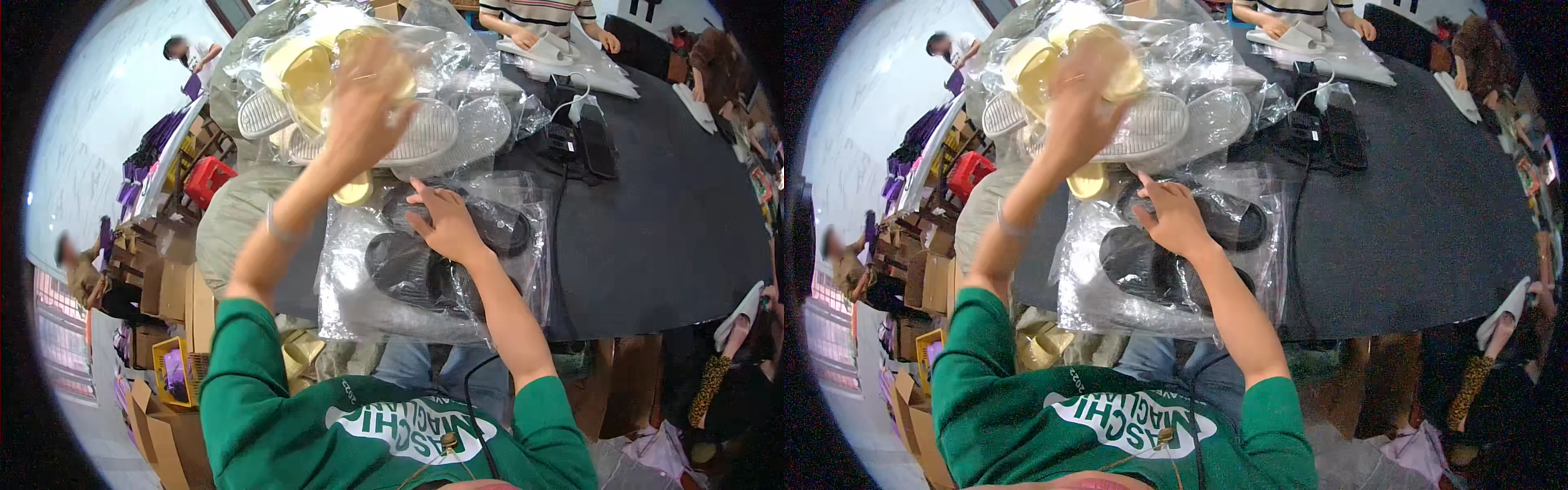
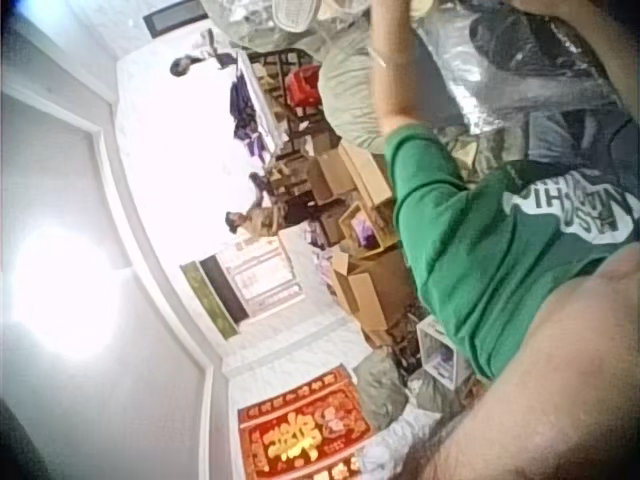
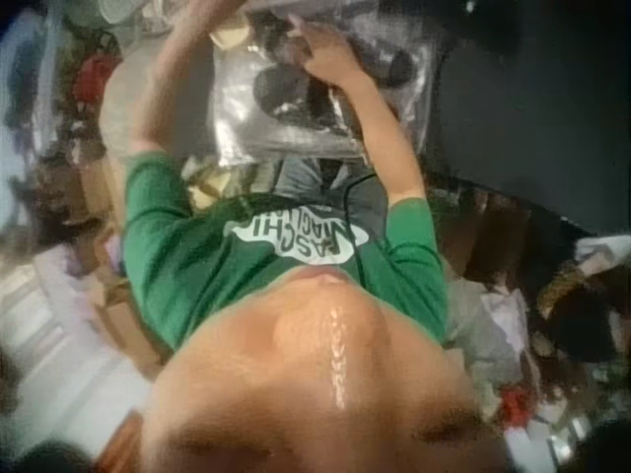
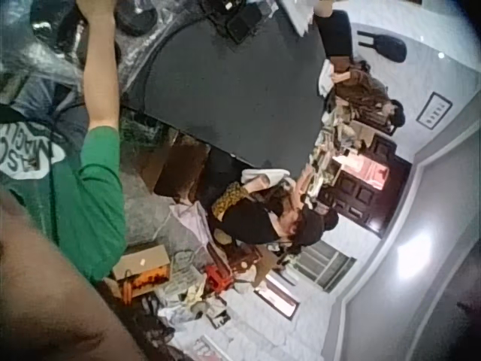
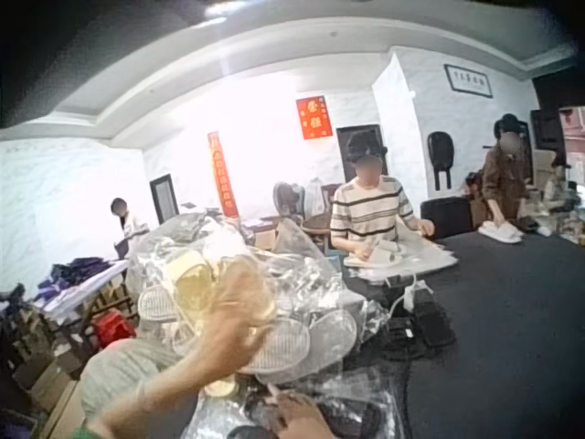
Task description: Sort and pack different colored slippers into plastic bags.
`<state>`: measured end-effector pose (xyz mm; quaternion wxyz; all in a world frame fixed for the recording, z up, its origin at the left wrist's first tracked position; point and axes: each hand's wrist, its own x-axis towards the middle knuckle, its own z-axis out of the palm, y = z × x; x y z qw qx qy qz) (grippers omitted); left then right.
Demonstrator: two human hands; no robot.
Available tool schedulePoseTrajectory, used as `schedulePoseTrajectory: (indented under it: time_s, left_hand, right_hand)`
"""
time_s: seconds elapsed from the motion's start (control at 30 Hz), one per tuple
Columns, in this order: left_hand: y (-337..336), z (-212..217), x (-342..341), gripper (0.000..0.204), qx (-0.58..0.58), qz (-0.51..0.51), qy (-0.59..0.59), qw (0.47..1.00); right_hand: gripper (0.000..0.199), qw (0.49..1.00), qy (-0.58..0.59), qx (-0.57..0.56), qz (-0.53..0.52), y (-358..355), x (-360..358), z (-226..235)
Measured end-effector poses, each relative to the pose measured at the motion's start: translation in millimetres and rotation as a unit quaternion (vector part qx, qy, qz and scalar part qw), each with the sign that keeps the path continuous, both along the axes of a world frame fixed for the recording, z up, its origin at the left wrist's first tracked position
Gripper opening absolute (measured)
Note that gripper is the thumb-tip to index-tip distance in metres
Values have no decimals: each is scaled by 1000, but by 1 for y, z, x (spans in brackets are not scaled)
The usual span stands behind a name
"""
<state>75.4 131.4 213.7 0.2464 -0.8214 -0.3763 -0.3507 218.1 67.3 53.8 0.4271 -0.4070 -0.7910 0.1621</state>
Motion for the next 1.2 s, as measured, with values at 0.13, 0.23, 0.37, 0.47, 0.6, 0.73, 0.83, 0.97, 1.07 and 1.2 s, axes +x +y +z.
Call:
schedulePoseTrajectory:
  time_s: [0.13,0.23,0.37,0.47,0.6,0.73,0.83,0.97,1.07,1.2]
  left_hand:
    - [-22,-46,-100,101,196,258,-425,845]
    - [-15,-78,-126,129,-223,22,-728,648]
    - [19,-71,-75,139,-302,-110,-750,578]
    - [74,-68,-60,142,-182,69,-613,766]
    - [151,-43,-48,127,-194,218,-516,806]
    - [172,-13,-9,105,-258,339,-541,725]
    - [173,-13,11,99,-245,372,-541,713]
    - [175,-38,-8,106,-264,339,-491,758]
    - [163,-47,-31,119,-335,288,-438,783]
    - [146,-72,-79,132,-352,116,-418,829]
  right_hand:
    - [53,1000,13,10,9,3,-11,-1]
    - [52,1000,8,7,18,3,-11,-1]
    - [50,1000,6,4,0,3,-3,-2]
    - [49,1000,-2,2,-3,5,-6,-6]
    - [49,1000,8,9,7,2,-11,-1]
    - [50,1000,-8,-10,12,2,-5,-1]
    - [49,1000,-9,2,16,4,-5,-2]
    - [47,1000,-2,-5,19,1,-5,4]
    - [44,1000,12,-4,21,3,-5,2]
    - [42,999,11,14,27,1,-7,2]
